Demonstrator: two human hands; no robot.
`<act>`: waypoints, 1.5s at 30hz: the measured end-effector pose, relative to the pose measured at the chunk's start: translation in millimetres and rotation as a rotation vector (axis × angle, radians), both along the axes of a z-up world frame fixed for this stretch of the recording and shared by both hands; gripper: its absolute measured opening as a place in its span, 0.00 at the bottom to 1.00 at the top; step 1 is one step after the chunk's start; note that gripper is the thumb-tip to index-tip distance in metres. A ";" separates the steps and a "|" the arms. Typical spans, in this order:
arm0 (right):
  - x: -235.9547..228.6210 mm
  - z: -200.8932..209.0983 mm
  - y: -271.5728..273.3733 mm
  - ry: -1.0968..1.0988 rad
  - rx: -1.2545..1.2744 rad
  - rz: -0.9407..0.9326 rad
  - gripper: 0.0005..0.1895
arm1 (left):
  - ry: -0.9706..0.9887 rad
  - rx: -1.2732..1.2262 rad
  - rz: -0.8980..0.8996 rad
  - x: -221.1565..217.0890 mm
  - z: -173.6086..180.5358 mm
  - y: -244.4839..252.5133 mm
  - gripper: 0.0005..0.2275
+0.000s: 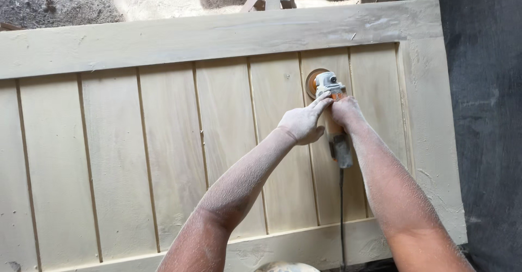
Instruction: The person sands a wooden door with a power sander, moving the tool across the recessed panels and frame while holding the door steady by hand.
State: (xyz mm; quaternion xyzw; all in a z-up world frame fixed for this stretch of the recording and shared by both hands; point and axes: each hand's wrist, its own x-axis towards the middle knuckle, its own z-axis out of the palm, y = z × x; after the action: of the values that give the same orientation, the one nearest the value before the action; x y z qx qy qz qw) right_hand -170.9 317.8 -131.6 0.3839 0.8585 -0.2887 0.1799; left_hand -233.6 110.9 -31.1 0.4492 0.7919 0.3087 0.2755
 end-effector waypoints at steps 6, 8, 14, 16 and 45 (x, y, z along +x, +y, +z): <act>0.3 27.5 24.1 0.010 -0.162 -0.240 0.18 | -0.061 -0.137 -0.029 4.5 1.0 39.4 0.38; 12.1 43.1 26.8 0.041 -0.251 -0.387 0.18 | -0.070 -0.131 -0.028 9.7 -5.2 54.4 0.37; 61.1 -7.7 60.7 0.021 -0.111 -0.170 0.16 | -0.014 -0.003 -0.091 41.9 -28.7 67.5 0.38; 87.3 -50.0 67.1 0.029 0.079 0.143 0.15 | -0.022 -0.018 -0.116 58.5 -22.4 50.2 0.40; -57.7 -0.3 21.0 -0.062 -0.015 0.113 0.25 | 0.010 -0.200 0.049 -33.0 11.7 26.7 0.38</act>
State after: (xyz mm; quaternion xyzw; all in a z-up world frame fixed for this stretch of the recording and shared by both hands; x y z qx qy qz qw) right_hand -228.6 338.8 -131.9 0.3423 0.8706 -0.2725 0.2250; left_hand -266.5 137.6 -19.3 0.4017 0.8308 0.2325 0.3073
